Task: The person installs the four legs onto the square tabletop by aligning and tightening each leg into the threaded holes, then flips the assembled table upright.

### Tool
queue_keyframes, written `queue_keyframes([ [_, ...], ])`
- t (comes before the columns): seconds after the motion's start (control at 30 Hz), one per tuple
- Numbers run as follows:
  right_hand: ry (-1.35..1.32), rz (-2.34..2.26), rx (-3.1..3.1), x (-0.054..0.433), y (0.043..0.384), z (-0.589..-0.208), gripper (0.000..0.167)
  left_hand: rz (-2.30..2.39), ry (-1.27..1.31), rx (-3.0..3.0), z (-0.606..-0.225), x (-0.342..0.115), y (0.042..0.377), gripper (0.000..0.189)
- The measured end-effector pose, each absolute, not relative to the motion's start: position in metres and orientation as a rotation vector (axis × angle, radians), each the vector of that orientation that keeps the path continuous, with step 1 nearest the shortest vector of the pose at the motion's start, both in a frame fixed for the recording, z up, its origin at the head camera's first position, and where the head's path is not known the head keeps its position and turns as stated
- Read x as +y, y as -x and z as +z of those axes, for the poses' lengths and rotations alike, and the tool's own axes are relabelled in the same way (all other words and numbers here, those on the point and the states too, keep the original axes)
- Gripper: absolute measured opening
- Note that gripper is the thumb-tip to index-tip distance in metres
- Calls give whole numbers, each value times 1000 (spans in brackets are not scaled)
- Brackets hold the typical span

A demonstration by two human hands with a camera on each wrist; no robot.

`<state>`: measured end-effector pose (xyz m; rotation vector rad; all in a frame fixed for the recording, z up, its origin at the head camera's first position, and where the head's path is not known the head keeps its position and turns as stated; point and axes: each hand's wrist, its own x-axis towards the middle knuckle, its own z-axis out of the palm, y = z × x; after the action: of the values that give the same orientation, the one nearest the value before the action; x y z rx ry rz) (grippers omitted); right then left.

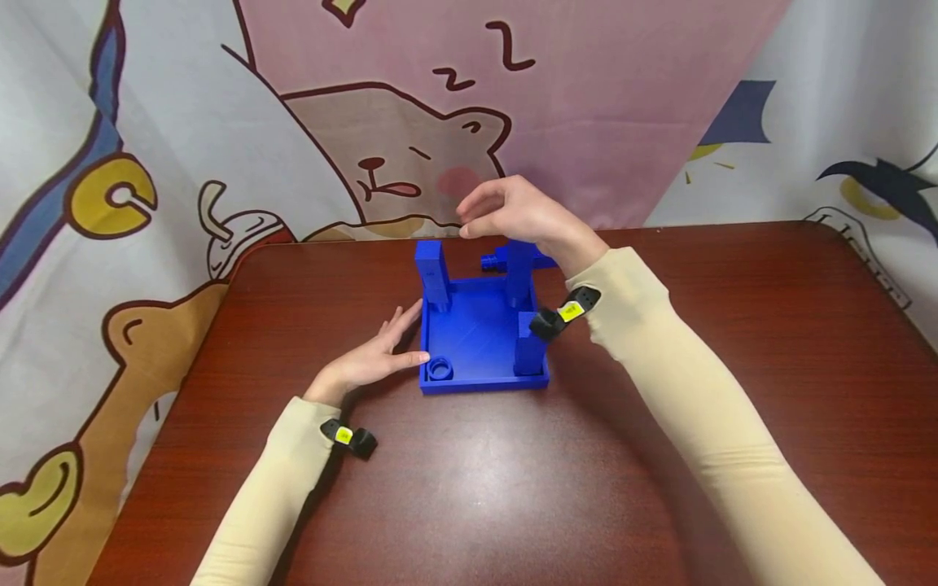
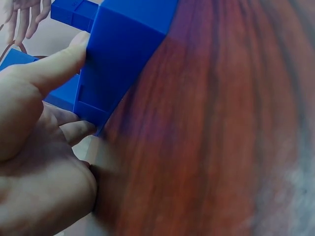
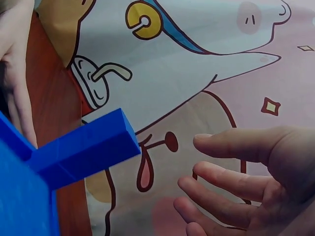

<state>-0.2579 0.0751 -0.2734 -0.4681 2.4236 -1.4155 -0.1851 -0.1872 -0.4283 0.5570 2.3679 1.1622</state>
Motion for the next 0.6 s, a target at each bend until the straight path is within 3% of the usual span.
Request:
queue_keyframes([
  [0.6,423,-1482,2435,112,268,-283,30,1161,-560,2369,-429,-188,185,85],
])
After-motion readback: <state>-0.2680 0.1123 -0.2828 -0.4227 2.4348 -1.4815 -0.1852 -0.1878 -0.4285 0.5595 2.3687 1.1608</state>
